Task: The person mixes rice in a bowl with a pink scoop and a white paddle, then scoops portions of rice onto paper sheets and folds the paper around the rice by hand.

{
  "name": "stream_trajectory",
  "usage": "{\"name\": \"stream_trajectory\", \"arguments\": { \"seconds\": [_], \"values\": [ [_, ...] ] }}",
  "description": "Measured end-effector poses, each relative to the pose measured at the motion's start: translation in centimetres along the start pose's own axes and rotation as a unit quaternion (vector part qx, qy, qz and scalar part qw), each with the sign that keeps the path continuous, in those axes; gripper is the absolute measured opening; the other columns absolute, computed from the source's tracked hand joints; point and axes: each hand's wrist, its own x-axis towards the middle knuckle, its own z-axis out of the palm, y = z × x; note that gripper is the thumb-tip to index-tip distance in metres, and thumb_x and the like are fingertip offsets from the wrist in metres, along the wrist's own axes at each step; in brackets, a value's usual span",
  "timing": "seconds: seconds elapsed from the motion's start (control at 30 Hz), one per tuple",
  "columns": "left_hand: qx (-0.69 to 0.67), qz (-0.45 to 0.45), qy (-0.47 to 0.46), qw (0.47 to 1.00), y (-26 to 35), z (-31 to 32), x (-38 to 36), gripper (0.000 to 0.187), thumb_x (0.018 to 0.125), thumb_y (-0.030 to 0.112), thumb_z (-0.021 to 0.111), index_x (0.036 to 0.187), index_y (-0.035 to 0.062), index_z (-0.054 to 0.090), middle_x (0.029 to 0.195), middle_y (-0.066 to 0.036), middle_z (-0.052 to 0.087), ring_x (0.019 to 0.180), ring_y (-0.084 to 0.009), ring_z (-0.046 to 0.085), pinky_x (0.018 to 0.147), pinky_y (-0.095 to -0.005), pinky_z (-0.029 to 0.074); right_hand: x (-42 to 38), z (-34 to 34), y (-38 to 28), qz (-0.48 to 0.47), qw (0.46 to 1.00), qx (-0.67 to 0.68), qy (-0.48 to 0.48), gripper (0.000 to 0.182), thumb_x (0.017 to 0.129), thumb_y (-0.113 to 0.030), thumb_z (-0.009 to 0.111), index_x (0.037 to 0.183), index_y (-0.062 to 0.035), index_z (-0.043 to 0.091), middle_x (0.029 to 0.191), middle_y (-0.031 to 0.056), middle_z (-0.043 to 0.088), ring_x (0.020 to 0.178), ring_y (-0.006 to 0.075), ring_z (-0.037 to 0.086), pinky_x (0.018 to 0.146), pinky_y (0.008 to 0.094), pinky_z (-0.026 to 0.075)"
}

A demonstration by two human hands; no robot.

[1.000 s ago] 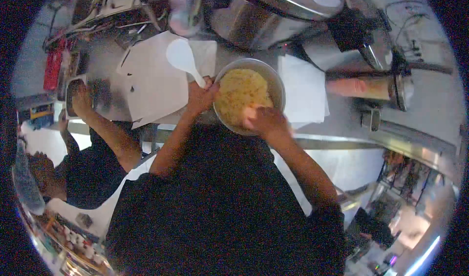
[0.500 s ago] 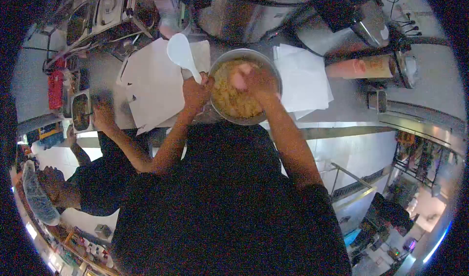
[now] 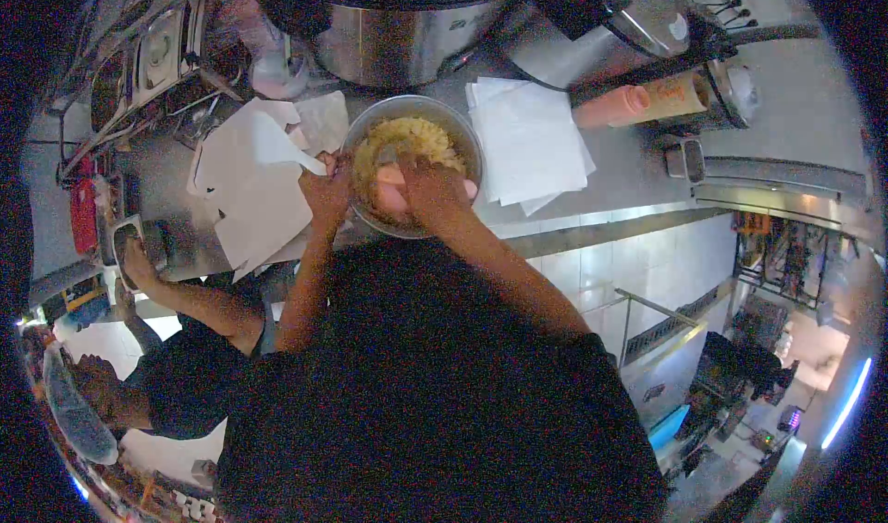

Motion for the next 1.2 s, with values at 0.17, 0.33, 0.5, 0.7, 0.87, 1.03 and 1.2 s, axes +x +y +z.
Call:
{"name": "stream_trajectory", "arguments": {
  "seconds": [0.17, 0.33, 0.5, 0.7, 0.87, 1.03, 1.2],
  "values": [
    [-0.004, 0.000, -0.002, 1.000, 1.0, 0.0, 0.0, 0.032, 0.082, 0.015, 0.069, 0.059, 0.0023, 0.051, 0.055, -0.006, 0.046, 0.052, -0.0180, 0.045, 0.054, -0.0316, 0.040, -1.8, -8.0, 3.8, -0.019, 0.976, 0.124, 0.180, 0.040, 0.082, -0.035, 0.067, 0.112, -0.0096, 0.063, 0.107, 0.0156, 0.064, 0.096, 0.0332, 0.063, 0.084, 0.0435, 0.051],
    [0.075, 0.063, 0.040, 0.994, 1.2, -0.5, -0.9, 0.028, 0.084, 0.006, 0.068, 0.061, 0.0003, 0.053, 0.059, 0.000, 0.049, 0.059, -0.0090, 0.044, 0.055, -0.0285, 0.040, -4.3, -3.0, 20.5, 0.200, 0.944, 0.092, 0.244, 0.057, 0.083, -0.045, 0.067, 0.120, -0.0029, 0.057, 0.121, 0.0249, 0.058, 0.113, 0.0377, 0.055, 0.095, 0.0436, 0.045],
    [-0.127, -0.012, 0.131, 0.983, 1.6, 1.0, -2.1, 0.018, 0.084, 0.007, 0.069, 0.074, 0.0033, 0.055, 0.067, 0.001, 0.052, 0.068, -0.0110, 0.052, 0.063, -0.0284, 0.046, -7.6, 7.9, 30.4, 0.304, 0.948, -0.015, 0.088, 0.102, 0.078, -0.074, 0.052, 0.147, -0.0027, 0.027, 0.146, 0.0392, 0.020, 0.136, 0.0545, 0.020, 0.111, 0.0575, 0.024],
    [-0.092, -0.003, 0.152, 0.984, 1.0, 1.7, -3.3, 0.015, 0.086, 0.014, 0.066, 0.095, 0.0033, 0.060, 0.078, -0.001, 0.059, 0.074, -0.0148, 0.060, 0.064, -0.0337, 0.053, -8.8, 3.3, 22.1, 0.321, 0.941, -0.040, -0.094, 0.098, 0.078, -0.067, 0.058, 0.141, 0.0042, 0.034, 0.130, 0.0350, 0.047, 0.107, 0.0443, 0.059, 0.088, 0.0479, 0.050],
    [0.184, 0.071, 0.070, 0.978, -2.4, 0.0, -2.9, 0.018, 0.089, 0.018, 0.065, 0.082, 0.0035, 0.057, 0.068, -0.003, 0.055, 0.065, -0.0137, 0.055, 0.053, -0.0322, 0.046, -8.5, 2.6, 23.5, 0.271, 0.955, -0.048, -0.107, 0.084, 0.074, -0.067, 0.062, 0.124, 0.0001, 0.052, 0.118, 0.0242, 0.057, 0.096, 0.0356, 0.064, 0.081, 0.0445, 0.053],
    [0.114, 0.014, 0.138, 0.984, 1.7, 0.6, -3.0, 0.039, 0.085, 0.019, 0.070, 0.059, 0.0047, 0.046, 0.055, -0.002, 0.050, 0.052, -0.0141, 0.045, 0.053, -0.0328, 0.040, -7.2, -0.6, 24.5, 0.142, 0.985, -0.056, -0.079, 0.090, 0.069, -0.067, 0.068, 0.134, -0.0078, 0.046, 0.129, 0.0252, 0.045, 0.118, 0.0384, 0.050, 0.094, 0.0493, 0.046],
    [0.040, -0.010, 0.149, 0.988, 0.6, 0.7, -3.2, 0.042, 0.083, 0.026, 0.073, 0.057, 0.0034, 0.047, 0.054, -0.003, 0.051, 0.050, -0.0164, 0.044, 0.052, -0.0356, 0.040, -6.3, 3.9, 25.9, -0.059, 0.997, -0.044, 0.022, 0.093, 0.069, -0.067, 0.068, 0.144, -0.0200, 0.039, 0.151, 0.0243, 0.027, 0.138, 0.0433, 0.026, 0.111, 0.0518, 0.026]
  ]
}}
